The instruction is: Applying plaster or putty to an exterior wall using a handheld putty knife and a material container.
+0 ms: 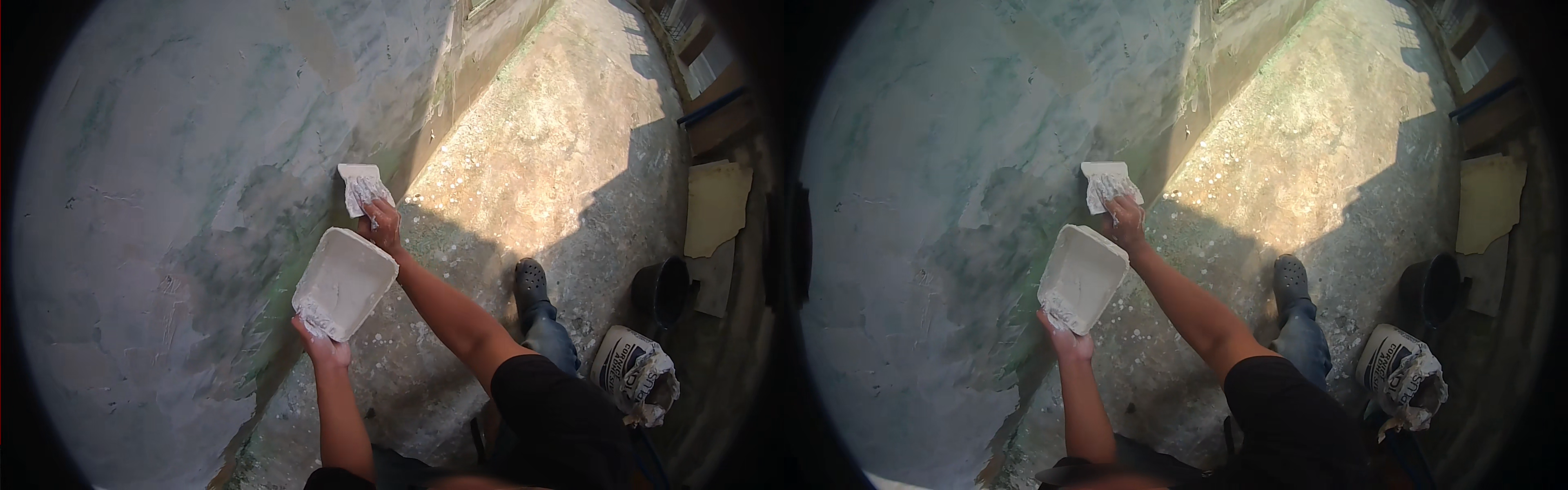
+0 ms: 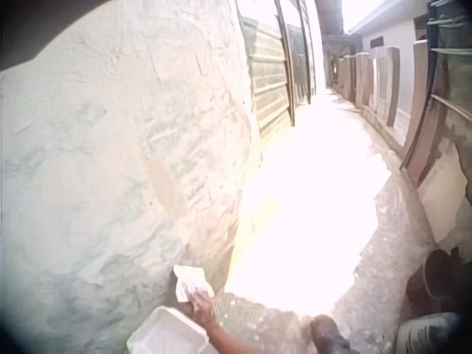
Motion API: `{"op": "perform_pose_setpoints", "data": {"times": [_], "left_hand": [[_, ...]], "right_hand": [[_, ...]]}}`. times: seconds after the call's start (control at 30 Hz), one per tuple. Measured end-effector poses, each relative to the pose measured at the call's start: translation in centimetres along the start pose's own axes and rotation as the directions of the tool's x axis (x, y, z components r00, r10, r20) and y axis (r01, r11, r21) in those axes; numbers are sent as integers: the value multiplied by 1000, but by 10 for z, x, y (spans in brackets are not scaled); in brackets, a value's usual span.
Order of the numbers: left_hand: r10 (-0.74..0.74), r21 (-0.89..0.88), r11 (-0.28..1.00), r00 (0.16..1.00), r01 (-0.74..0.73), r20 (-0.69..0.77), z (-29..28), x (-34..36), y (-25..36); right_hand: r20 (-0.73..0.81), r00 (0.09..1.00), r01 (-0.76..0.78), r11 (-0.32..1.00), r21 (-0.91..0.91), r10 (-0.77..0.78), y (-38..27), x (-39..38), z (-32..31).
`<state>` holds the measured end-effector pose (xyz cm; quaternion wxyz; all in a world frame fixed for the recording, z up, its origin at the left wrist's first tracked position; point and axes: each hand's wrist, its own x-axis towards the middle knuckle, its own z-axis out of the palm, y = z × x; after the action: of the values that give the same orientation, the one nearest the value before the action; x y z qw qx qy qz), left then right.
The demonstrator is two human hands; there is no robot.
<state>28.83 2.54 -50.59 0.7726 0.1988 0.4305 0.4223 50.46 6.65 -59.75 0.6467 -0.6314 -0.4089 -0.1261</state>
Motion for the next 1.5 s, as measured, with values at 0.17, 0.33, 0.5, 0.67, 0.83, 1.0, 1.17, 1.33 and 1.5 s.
{"op": "perform_pose_setpoints", "data": {"times": [0.17,0.33,0.5,0.67,0.83,1.0,1.17,1.33,1.5], "left_hand": [[46,25,999,999,-45,-29,-13,-13,19],[36,68,997,999,-35,-24,-15,-35,28],[60,68,996,995,-55,-75,-24,-46,57],[16,85,996,1000,-14,-25,10,-46,63],[21,171,985,999,-14,-37,34,-54,98],[24,220,975,997,-6,-80,59,-52,76],[-54,184,980,993,73,-106,69,-46,52],[-55,141,988,995,67,-88,48,-38,64],[-23,146,989,998,32,-65,24,-37,96]], "right_hand": [[-256,831,-492,867,72,493,2,63,-28],[-236,724,-536,744,399,648,57,140,-56],[-276,885,-382,924,27,374,13,114,4],[-417,904,-67,995,70,90,-62,-4,32],[36,705,-704,692,160,708,-81,5,-8],[-207,536,-715,570,405,818,14,93,-44],[-234,482,-811,531,245,844,74,110,-38],[-139,540,-792,557,250,830,-42,18,40],[-45,625,-764,622,172,780,-74,-12,7]]}}
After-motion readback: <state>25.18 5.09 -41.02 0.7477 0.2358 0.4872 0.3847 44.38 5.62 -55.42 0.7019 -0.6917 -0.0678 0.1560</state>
